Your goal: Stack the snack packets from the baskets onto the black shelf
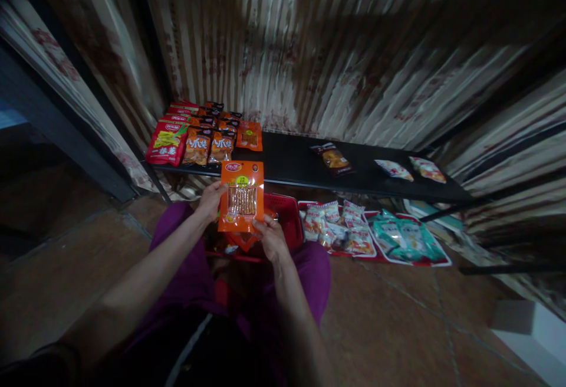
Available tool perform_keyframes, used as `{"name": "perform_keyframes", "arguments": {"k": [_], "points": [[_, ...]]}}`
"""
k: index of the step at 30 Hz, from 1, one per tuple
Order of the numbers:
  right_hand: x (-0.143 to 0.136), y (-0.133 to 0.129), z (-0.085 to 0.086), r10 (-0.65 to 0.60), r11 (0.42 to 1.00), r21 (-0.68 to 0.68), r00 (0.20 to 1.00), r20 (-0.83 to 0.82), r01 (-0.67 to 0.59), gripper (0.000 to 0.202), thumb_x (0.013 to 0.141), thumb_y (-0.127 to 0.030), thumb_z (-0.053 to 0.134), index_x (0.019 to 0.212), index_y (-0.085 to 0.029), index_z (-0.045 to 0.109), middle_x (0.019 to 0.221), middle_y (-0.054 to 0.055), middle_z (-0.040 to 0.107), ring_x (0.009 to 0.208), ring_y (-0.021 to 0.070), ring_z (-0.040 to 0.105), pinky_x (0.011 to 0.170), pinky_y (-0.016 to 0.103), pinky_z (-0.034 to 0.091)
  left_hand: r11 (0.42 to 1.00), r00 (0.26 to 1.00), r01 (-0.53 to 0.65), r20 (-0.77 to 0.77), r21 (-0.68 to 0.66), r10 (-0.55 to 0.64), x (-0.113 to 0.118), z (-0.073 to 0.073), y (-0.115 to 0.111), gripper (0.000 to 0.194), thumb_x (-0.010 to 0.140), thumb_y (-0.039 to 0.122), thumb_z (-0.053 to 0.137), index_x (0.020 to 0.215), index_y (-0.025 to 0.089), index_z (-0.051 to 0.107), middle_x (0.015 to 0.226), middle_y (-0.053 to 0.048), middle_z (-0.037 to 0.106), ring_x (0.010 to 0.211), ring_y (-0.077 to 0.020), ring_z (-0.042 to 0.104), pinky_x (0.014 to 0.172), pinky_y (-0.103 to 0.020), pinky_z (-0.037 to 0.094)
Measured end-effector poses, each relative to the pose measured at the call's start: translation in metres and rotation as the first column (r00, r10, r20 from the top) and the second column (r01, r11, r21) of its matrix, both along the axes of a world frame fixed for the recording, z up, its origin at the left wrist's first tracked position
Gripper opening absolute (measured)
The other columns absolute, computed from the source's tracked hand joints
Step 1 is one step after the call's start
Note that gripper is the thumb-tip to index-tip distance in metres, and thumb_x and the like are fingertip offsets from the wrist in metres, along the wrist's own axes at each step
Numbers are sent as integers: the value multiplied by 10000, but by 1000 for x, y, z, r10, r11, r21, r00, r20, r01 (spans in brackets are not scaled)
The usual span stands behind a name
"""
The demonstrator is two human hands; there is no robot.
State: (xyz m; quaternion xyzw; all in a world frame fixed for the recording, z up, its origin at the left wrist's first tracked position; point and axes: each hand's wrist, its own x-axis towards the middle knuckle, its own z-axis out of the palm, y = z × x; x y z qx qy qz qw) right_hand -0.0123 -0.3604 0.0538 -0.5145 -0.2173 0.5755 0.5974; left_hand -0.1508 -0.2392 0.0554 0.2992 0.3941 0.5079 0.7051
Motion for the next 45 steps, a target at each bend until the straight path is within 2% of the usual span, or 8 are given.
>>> {"name": "perform_keyframes", "arguments": {"k": [6, 12, 15, 23, 34, 38, 41, 45], "points": [[-7, 4, 2, -86, 996, 31, 995, -58, 88, 327, 464, -231, 856, 756, -195, 714, 773, -5, 737, 669, 118, 660, 641, 223, 544, 1000, 999, 17, 51, -11, -16, -2, 1, 4, 286, 598, 296, 740, 828, 151, 652, 734, -27, 704, 629, -148, 626, 667, -286, 489], [-2, 7, -4, -196, 980, 19, 977, -89, 199, 306, 478, -198, 834, 754, -202, 704, 753, -21, 728, 648, 103, 647, 582, 194, 528, 953, 949, 304, 85, 0, -303, -12, 5, -23, 321, 561, 247, 766, 844, 143, 657, 781, -38, 701, 699, -158, 641, 714, -279, 483], [0, 8, -2, -205, 978, 11, 976, -79, 207, 299, 496, -190, 815, 772, -202, 700, 764, -12, 729, 648, 120, 654, 571, 210, 534, 934, 930, 358, 82, 11, -358, -13, 3, -40, 395, 525, 138, 750, 909, 141, 657, 821, -38, 700, 747, -165, 648, 755, -287, 479], [-1, 6, -1, -198, 979, 21, 976, -85, 201, 288, 503, -176, 798, 769, -210, 693, 772, -19, 724, 655, 116, 649, 581, 208, 531, 963, 963, 267, 32, -44, -266, -6, 1, -48, 337, 513, 54, 641, 837, 147, 654, 777, -27, 699, 667, -148, 627, 660, -259, 475], [-5, 1, 5, -204, 974, 77, 973, -111, 213, 283, 527, -199, 782, 793, -220, 687, 809, -20, 726, 703, 147, 653, 670, 266, 538, 956, 956, 294, 2, -7, -294, -8, -8, -54, 366, 507, 70, 643, 867, 136, 649, 803, -34, 691, 687, -148, 625, 690, -266, 479], [-14, 1, 9, -249, 961, 98, 963, -100, 259, 270, 557, -221, 768, 816, -232, 694, 799, -26, 727, 713, 147, 660, 696, 275, 539, 970, 970, 242, -33, -12, -242, -2, -9, -56, 561, 544, 58, 643, 1090, 180, 594, 879, -29, 696, 748, -158, 635, 732, -284, 485], [-21, 2, 12, -269, 954, 118, 960, -72, 276, 295, 576, -243, 759, 864, -249, 695, 819, -26, 732, 724, 156, 667, 705, 288, 545, 979, 980, 198, -45, 45, -196, 5, -11, -56, 753, 599, 57, 635, 1301, 261, 456, 1046, -37, 675, 866, -170, 640, 808, -313, 483], [-29, 4, 11, -271, 950, 177, 961, 57, 257, 348, 626, -283, 729, 971, -250, 692, 904, -14, 736, 801, 181, 677, 778, 323, 543, 977, 975, 145, -190, 158, -114, 13, -18, -55, 636, 599, 2, 632, 1177, 266, 603, 1302, -49, 555, 1254, -210, 457, 1042, -309, 341]]}}
